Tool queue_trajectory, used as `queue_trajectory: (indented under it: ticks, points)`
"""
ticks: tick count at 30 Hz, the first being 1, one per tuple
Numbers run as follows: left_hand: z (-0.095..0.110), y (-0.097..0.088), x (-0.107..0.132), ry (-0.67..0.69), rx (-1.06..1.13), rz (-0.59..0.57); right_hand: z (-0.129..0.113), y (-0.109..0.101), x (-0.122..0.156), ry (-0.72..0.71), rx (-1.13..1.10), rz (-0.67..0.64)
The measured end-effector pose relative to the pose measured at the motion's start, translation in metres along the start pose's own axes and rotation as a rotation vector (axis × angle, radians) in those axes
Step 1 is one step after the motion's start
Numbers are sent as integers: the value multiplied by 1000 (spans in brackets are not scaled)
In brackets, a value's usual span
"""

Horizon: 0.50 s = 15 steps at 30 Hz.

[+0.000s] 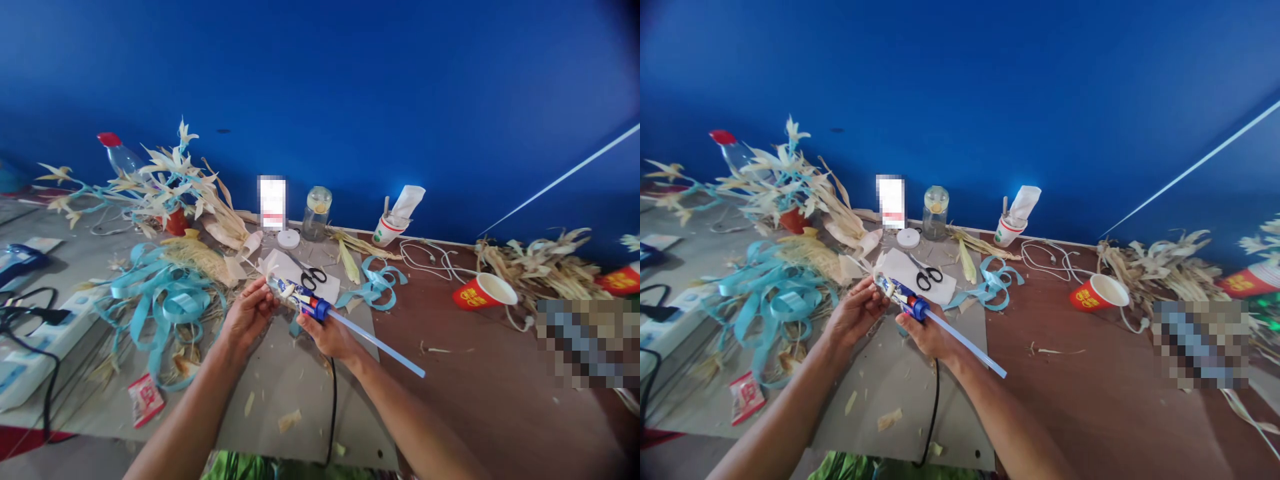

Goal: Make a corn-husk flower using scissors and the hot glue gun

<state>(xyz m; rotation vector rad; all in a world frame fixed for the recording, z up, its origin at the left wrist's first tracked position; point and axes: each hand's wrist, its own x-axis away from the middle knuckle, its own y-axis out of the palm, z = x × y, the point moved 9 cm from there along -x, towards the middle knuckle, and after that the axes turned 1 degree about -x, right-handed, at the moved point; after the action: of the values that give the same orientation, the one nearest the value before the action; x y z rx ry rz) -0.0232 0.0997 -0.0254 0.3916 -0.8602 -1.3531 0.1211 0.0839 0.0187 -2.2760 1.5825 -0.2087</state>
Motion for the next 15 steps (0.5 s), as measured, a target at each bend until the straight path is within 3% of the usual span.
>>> queue_trajectory:
  ticks: [6, 15]
  points:
    - [-1, -1, -2, -10, 3, -24, -10, 4, 2, -78, -24, -31]
    - [1, 0, 0, 5, -5, -13, -7, -3, 2, -59, 33, 17]
